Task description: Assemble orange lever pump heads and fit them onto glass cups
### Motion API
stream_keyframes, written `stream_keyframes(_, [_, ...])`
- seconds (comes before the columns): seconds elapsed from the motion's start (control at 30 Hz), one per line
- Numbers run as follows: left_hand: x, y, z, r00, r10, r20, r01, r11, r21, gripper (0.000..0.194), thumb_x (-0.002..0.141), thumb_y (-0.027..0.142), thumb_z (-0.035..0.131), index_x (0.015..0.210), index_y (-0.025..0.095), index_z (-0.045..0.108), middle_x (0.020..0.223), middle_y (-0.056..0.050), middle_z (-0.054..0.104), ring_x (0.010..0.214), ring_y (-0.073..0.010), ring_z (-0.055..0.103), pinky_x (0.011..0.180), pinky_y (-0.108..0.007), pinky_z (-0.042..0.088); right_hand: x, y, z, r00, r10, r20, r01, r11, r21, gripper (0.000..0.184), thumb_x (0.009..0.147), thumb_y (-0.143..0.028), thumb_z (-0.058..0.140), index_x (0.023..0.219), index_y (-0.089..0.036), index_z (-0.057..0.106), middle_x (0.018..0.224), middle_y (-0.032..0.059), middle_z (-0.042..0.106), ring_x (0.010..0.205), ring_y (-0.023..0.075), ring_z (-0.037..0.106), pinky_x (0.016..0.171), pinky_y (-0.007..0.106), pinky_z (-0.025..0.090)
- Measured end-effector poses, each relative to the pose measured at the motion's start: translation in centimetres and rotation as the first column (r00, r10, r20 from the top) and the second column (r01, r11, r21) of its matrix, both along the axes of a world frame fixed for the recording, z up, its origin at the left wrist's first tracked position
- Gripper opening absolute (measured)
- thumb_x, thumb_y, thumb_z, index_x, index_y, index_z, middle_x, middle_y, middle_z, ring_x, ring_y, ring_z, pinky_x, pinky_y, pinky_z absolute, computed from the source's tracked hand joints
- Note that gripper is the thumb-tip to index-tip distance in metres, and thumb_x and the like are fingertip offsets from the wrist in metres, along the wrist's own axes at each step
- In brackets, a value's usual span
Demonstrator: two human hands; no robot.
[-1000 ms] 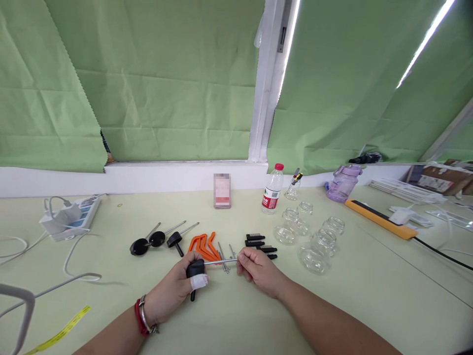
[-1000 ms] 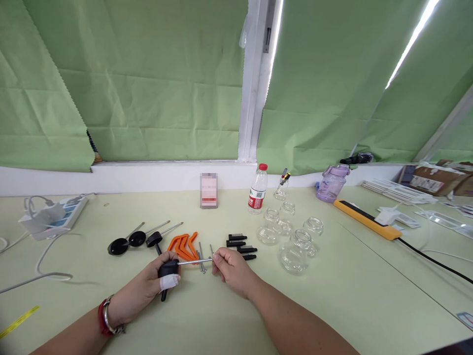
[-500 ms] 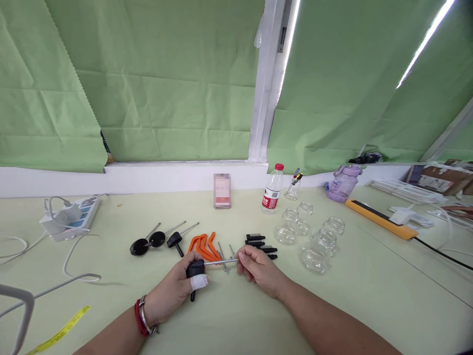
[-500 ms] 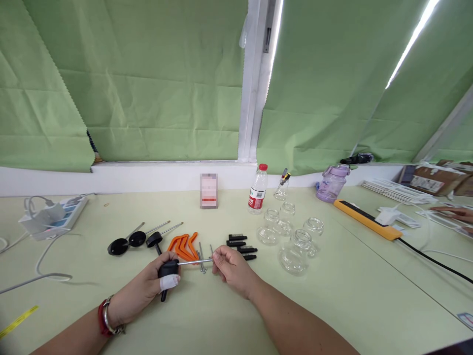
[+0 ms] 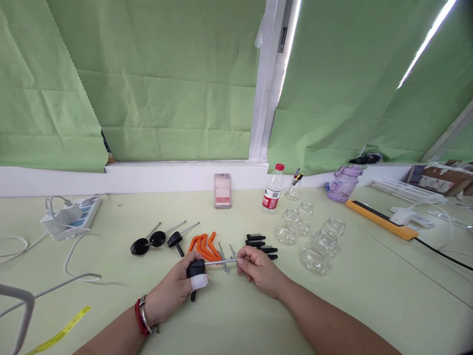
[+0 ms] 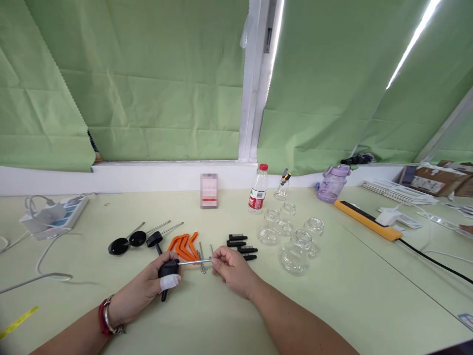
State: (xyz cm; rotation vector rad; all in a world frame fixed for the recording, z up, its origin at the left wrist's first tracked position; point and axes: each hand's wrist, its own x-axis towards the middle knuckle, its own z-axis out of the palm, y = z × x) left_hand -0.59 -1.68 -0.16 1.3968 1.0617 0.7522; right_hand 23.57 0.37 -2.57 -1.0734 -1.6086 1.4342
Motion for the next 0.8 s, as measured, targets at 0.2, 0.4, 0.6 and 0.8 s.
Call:
stream_keyframes(0.2, [0.08,0.03,0.08,1.000,0.005,0.001,-0.005,1.000,0.001,0.028,0.074,0.034,0.064,0.093,0.021,0.048,0.077,0.004,0.043,0.066,-0.0111,0.038,0.057,-0.020,0.034,0.01,0.04,0.02,1.000,0.005,0.007,-0.005,1.000,0.015,0.025,0.087,-0.043,0.050,0.080,-0.019,0.048,0.070,-0.0003,0.057,0.051,0.0080,0.040,0.050,0.022,0.034])
stream_keyframes(0.4, [0.03,0.00,0.12,1.000,-0.006,-0.013,0.006,1.000,0.013,0.027,0.075,0.033,0.064,0.092,0.021,0.048,0.078,0.003,0.044,0.066,-0.0115,0.038,0.058,-0.021,0.034,-0.02,-0.10,0.25,1.000,0.005,0.015,-0.005,1.000,0.014,0.026,0.086,-0.044,0.051,0.078,-0.019,0.049,0.070,-0.0003,0.058,0.051,0.0078,0.040,0.049,0.022,0.032])
stream_keyframes(0.6, [-0.03,0.05,0.06,1.000,-0.001,-0.024,0.001,1.000,0.020,0.029,0.075,0.036,0.063,0.094,0.021,0.048,0.078,0.004,0.043,0.066,-0.0116,0.037,0.057,-0.022,0.033,-0.07,-0.17,0.36,1.000,0.009,0.020,-0.009,1.000,0.014,0.028,0.085,-0.045,0.050,0.076,-0.018,0.049,0.070,0.0000,0.059,0.050,0.0077,0.040,0.049,0.021,0.032])
stream_keyframes(0.8, [0.02,0.00,0.07,1.000,-0.009,-0.030,0.009,1.000,0.021,0.029,0.075,0.036,0.062,0.094,0.022,0.047,0.078,0.003,0.044,0.066,-0.0121,0.039,0.057,-0.022,0.033,-0.12,-0.17,0.60,0.999,0.015,0.028,-0.016,1.000,0.025,0.028,0.085,-0.044,0.049,0.074,-0.018,0.049,0.069,0.0003,0.058,0.050,0.0080,0.039,0.050,0.022,0.033])
